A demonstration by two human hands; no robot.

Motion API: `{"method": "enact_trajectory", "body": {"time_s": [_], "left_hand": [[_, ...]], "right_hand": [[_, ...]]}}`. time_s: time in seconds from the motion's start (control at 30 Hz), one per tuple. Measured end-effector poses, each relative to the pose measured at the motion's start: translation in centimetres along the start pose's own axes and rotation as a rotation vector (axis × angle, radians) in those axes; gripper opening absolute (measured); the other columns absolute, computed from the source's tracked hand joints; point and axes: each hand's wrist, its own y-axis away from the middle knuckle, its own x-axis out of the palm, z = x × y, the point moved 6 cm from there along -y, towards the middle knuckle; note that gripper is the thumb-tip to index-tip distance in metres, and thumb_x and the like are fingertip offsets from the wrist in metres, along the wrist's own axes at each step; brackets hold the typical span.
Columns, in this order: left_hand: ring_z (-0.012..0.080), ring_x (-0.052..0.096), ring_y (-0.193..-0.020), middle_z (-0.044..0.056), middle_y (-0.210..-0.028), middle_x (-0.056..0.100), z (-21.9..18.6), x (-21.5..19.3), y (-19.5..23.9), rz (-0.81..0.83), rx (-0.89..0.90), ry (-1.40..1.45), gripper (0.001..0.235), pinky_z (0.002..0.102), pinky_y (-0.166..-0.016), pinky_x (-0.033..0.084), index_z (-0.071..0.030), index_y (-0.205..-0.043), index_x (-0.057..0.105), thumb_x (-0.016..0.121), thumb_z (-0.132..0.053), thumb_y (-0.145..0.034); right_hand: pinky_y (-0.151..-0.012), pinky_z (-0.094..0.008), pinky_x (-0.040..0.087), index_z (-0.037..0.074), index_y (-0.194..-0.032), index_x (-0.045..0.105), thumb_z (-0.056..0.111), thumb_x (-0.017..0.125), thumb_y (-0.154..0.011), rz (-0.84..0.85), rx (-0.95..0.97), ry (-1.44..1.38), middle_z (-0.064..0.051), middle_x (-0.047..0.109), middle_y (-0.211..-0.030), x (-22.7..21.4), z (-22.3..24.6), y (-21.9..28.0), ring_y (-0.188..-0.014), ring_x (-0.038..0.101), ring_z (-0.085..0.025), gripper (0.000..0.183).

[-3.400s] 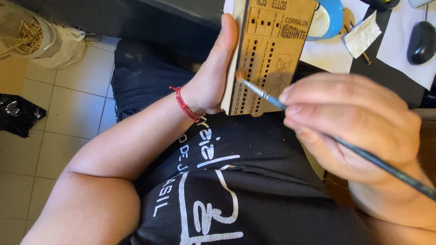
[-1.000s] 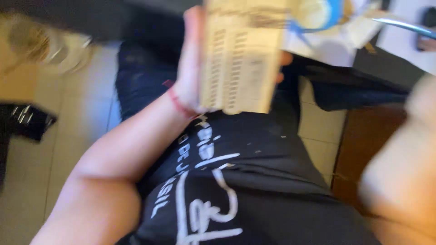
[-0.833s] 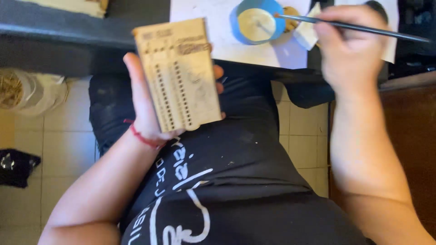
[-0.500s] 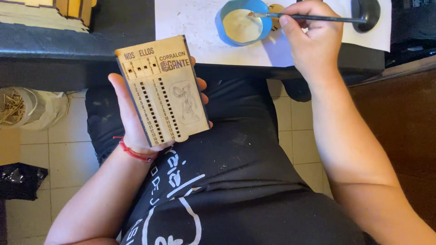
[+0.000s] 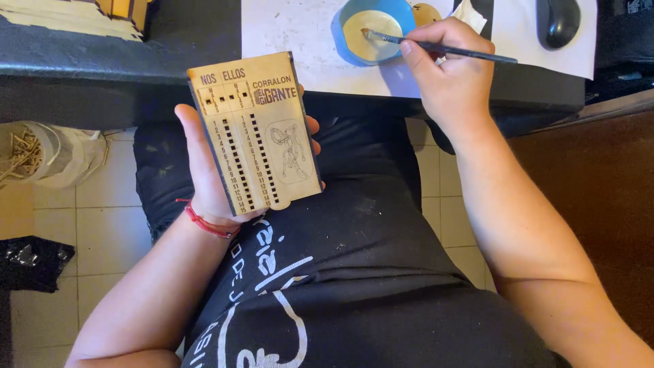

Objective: Applying varnish or glue to laser-cut wooden box components using a paintbrush

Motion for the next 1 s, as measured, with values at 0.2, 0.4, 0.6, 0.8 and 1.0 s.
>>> {"method": "enact_trajectory", "body": {"time_s": [0.2, 0.4, 0.6, 0.8, 1.0], "left_hand": [[0.0380, 0.064, -0.110, 0.026, -0.127, 0.060, -0.1, -0.2, 0.1, 0.068, 0.005, 0.068, 0.103, 0.063, -0.084, 0.056, -0.003, -0.148, 0.042, 0.059, -0.070, -0.071], [0.0392, 0.063, -0.110, 0.029, -0.127, 0.059, 0.1, -0.7, -0.3, 0.074, 0.067, 0.030, 0.099, 0.055, -0.097, 0.051, 0.000, -0.144, 0.046, 0.049, -0.072, -0.077], [0.0396, 0.062, -0.114, 0.031, -0.129, 0.058, 0.4, -0.7, -0.6, 0.081, 0.054, 0.044, 0.101, 0.053, -0.101, 0.050, 0.000, -0.147, 0.043, 0.047, -0.072, -0.077], [0.0395, 0.062, -0.112, 0.030, -0.127, 0.060, 0.6, -0.8, -0.7, 0.064, 0.039, 0.041, 0.101, 0.054, -0.100, 0.050, 0.001, -0.144, 0.047, 0.046, -0.074, -0.076], [0.0416, 0.061, -0.113, 0.030, -0.129, 0.058, 0.7, -1.2, -0.5, 0.033, 0.014, 0.068, 0.101, 0.057, -0.101, 0.048, -0.001, -0.145, 0.045, 0.050, -0.073, -0.075]], "right_hand": [[-0.061, -0.026, 0.055, 0.003, -0.101, 0.061, -0.001, 0.068, -0.099, -0.209, 0.384, -0.489, -0.015, 0.070, -0.087, 0.0, -5.1, 0.7, -0.072, 0.069, -0.019, 0.009], [-0.063, -0.032, 0.048, 0.011, -0.099, 0.061, 0.013, 0.069, -0.098, -0.283, 0.611, -0.947, -0.015, 0.068, -0.090, -2.2, -3.4, 2.2, -0.074, 0.065, -0.025, 0.009], [-0.066, -0.032, 0.052, 0.011, -0.101, 0.060, 0.021, 0.073, -0.097, -0.245, 0.540, -0.962, -0.014, 0.064, -0.092, -3.3, -0.4, 2.4, -0.078, 0.064, -0.025, 0.017], [-0.063, -0.029, 0.054, 0.001, -0.104, 0.055, -0.002, 0.064, -0.104, -0.288, 0.264, -0.420, -0.019, 0.067, -0.091, -2.3, -4.3, 1.0, -0.079, 0.075, -0.028, 0.009], [-0.081, -0.031, 0.053, -0.002, -0.100, 0.065, -0.007, 0.066, -0.099, -0.145, 0.142, -0.259, -0.014, 0.066, -0.094, 0.9, -3.6, -0.4, -0.089, 0.064, -0.021, 0.005]]}}
